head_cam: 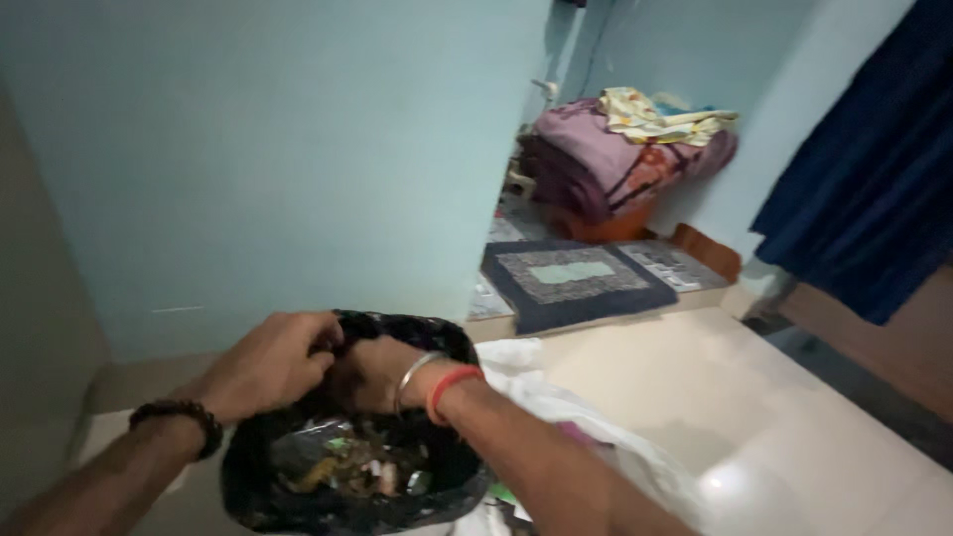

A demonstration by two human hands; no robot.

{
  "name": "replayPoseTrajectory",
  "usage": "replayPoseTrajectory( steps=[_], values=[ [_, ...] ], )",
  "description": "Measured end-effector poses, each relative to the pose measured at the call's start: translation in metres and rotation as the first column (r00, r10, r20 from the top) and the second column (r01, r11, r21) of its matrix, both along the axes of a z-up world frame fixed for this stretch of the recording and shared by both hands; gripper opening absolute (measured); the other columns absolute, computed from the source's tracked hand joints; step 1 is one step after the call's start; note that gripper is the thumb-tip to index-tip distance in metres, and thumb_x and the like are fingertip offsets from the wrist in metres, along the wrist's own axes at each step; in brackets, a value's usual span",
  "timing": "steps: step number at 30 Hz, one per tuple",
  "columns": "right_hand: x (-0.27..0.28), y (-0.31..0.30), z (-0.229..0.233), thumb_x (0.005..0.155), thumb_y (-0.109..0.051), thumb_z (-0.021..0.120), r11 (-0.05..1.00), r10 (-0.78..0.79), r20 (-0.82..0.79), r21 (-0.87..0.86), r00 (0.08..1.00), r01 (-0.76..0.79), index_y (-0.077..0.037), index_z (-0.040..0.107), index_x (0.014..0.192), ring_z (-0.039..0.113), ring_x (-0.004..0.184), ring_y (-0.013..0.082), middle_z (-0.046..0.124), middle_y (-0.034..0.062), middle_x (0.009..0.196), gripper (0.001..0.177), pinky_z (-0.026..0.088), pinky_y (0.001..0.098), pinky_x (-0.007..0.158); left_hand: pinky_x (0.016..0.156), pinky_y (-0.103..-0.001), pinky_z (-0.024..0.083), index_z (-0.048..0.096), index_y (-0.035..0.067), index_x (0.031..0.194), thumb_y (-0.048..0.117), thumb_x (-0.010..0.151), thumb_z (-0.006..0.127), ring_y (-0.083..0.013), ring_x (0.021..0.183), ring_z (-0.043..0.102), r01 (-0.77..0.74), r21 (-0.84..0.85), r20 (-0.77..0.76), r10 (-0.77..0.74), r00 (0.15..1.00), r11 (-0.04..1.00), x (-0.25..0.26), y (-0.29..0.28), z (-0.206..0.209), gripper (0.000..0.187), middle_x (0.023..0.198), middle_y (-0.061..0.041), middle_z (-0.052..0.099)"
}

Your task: The person transfers various waste items from a black bin into a white plastic bag. They handle food scraps, paper, and packaging one by one, moving them from the bin to the bag.

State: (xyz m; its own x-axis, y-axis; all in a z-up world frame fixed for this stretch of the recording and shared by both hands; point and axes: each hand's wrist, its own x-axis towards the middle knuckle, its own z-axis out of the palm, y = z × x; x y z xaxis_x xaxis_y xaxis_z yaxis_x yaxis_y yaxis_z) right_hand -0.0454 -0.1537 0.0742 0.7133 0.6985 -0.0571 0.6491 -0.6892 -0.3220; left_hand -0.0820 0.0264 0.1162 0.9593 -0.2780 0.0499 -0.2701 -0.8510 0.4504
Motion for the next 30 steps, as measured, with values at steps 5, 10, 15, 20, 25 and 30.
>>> replayPoseTrajectory(
  steps=[5,10,15,20,25,30],
  values=[
    [0.001,0.019,-0.064,0.080,-0.029,0.074,0.995,-0.090,-0.216,-0.056,0.972,0.080,-0.012,0.075,0.112,0.072,0.101,0.0339,0.075,0.0185,0.110,0.036,0.057,0.0420,0.087,0.107,-0.044,0.048,0.061,0.012,0.126,0.023,0.092,0.065,-0.0253,0.125,0.060,-0.016,0.061,-0.088,0.021,0.996,0.998,-0.003,0.016,-0.018,0.035,0.129,-0.007,0.066],
    [-0.008,0.022,-0.107,0.086,-0.029,0.072,0.940,-0.179,-0.332,-0.337,0.926,0.061,-0.009,0.072,0.117,0.071,0.104,0.0335,0.073,0.0192,0.115,0.037,0.057,0.0437,0.087,0.113,-0.045,0.042,0.061,0.015,0.127,0.025,0.093,0.064,-0.0225,0.128,0.058,0.057,0.176,-0.136,-0.033,0.990,0.983,-0.001,0.010,-0.037,0.035,0.128,-0.006,0.066],
    [-0.013,0.030,-0.119,0.087,-0.029,0.071,0.918,-0.200,-0.357,-0.394,0.912,0.047,-0.010,0.071,0.118,0.070,0.106,0.0338,0.072,0.0182,0.117,0.037,0.057,0.0463,0.087,0.114,-0.047,0.044,0.062,0.017,0.129,0.027,0.095,0.062,-0.0210,0.121,0.067,0.033,0.231,-0.222,0.020,0.975,0.972,0.005,0.007,-0.050,0.036,0.122,-0.005,0.072],
    [-0.013,0.043,-0.108,0.088,-0.029,0.070,0.912,-0.193,-0.364,-0.410,0.911,0.030,-0.010,0.071,0.120,0.069,0.108,0.0340,0.071,0.0171,0.120,0.037,0.056,0.0489,0.087,0.111,-0.044,0.051,0.063,0.016,0.128,0.025,0.095,0.061,-0.0222,0.118,0.069,0.021,0.219,-0.203,0.024,0.979,0.976,0.014,0.006,-0.059,0.034,0.121,-0.007,0.074],
    [-0.020,0.047,-0.100,0.090,-0.029,0.068,0.905,-0.199,-0.366,-0.424,0.909,0.028,-0.011,0.070,0.122,0.068,0.110,0.0343,0.070,0.0160,0.122,0.037,0.056,0.0515,0.087,0.113,-0.045,0.049,0.065,0.018,0.127,0.024,0.097,0.057,-0.0191,0.115,0.072,-0.020,0.214,-0.228,0.070,0.971,0.977,0.014,0.004,-0.063,0.032,0.118,-0.005,0.076],
    [-0.022,0.046,-0.101,0.091,-0.030,0.067,0.902,-0.208,-0.378,-0.430,0.902,0.028,-0.011,0.070,0.123,0.067,0.112,0.0345,0.068,0.0149,0.125,0.037,0.055,0.0541,0.087,0.112,-0.044,0.050,0.066,0.016,0.126,0.020,0.096,0.058,-0.0205,0.109,0.075,-0.033,0.211,-0.224,0.082,0.971,0.977,0.011,0.004,-0.063,0.031,0.109,-0.007,0.080]
  ],
)
